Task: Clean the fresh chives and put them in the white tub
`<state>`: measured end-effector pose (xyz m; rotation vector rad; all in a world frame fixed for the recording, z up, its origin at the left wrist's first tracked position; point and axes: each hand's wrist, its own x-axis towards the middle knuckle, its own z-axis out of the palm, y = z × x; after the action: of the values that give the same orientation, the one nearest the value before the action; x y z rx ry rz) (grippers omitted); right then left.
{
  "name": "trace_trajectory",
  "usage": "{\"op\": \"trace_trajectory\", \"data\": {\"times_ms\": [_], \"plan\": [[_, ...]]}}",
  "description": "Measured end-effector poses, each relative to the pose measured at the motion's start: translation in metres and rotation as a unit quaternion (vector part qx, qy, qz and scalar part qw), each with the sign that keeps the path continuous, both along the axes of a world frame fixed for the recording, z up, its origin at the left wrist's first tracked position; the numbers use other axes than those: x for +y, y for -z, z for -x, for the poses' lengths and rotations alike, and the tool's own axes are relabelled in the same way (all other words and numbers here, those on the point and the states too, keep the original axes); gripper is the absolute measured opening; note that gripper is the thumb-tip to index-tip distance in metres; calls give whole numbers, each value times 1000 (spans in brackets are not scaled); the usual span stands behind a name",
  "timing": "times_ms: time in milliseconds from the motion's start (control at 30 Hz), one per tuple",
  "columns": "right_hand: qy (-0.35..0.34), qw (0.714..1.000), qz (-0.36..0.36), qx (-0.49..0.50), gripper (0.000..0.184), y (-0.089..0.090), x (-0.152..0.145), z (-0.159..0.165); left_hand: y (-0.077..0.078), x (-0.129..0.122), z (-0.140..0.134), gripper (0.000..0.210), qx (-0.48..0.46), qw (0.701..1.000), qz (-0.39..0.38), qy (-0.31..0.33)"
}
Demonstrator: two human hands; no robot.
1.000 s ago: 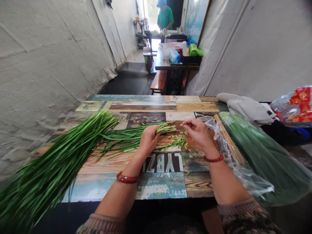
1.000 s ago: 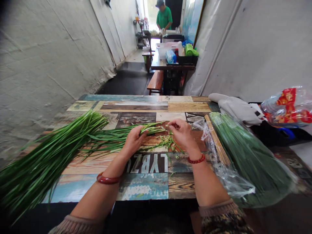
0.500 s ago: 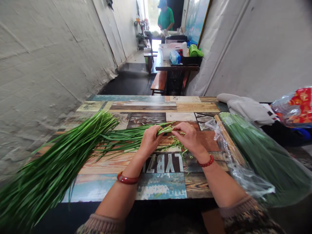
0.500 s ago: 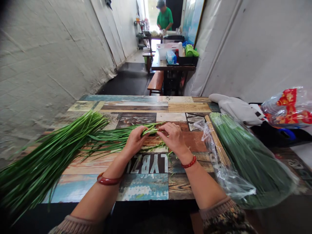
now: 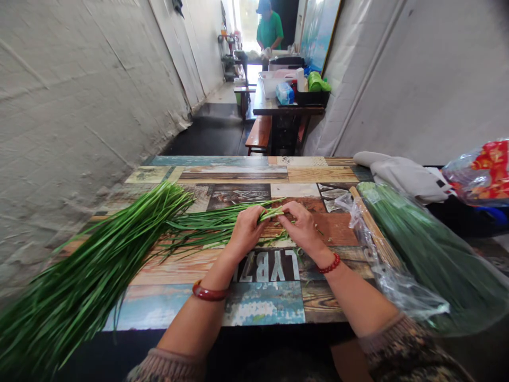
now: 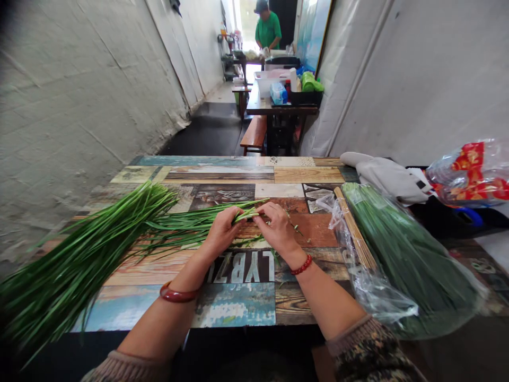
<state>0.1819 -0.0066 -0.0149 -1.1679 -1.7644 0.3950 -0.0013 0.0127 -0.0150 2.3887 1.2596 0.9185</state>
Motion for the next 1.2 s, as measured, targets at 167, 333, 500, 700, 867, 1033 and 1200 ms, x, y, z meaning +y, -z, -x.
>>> {"op": "trace_trajectory", "data": {"times_ms": [167,333,500,700,867,1033,1200], "plan": [[49,965,100,238,21,4,8,-10,2,2,1,16,-12,1000,0,-16],[33,973,114,200,35,2,14,-30,1,0,2,19,-73,996,5,-52],[51,998,36,-32,22,13,19,-37,-3,-1,3,23,-108,993,5,-54],[65,970,-2,-233,14,20,18,-28,-1,0,4,21,-122,992,6,-28],[69,960,-5,-270,8,14,16,-19,0,1,3,24,-90,995,8,-35],[71,971,-15,-227,6,4,9,-17,0,1,1,23,-106,994,2,-11],[55,981,-80,-171,6,-1,5,-14,4,1,1,22,-81,996,32,-36]]}}
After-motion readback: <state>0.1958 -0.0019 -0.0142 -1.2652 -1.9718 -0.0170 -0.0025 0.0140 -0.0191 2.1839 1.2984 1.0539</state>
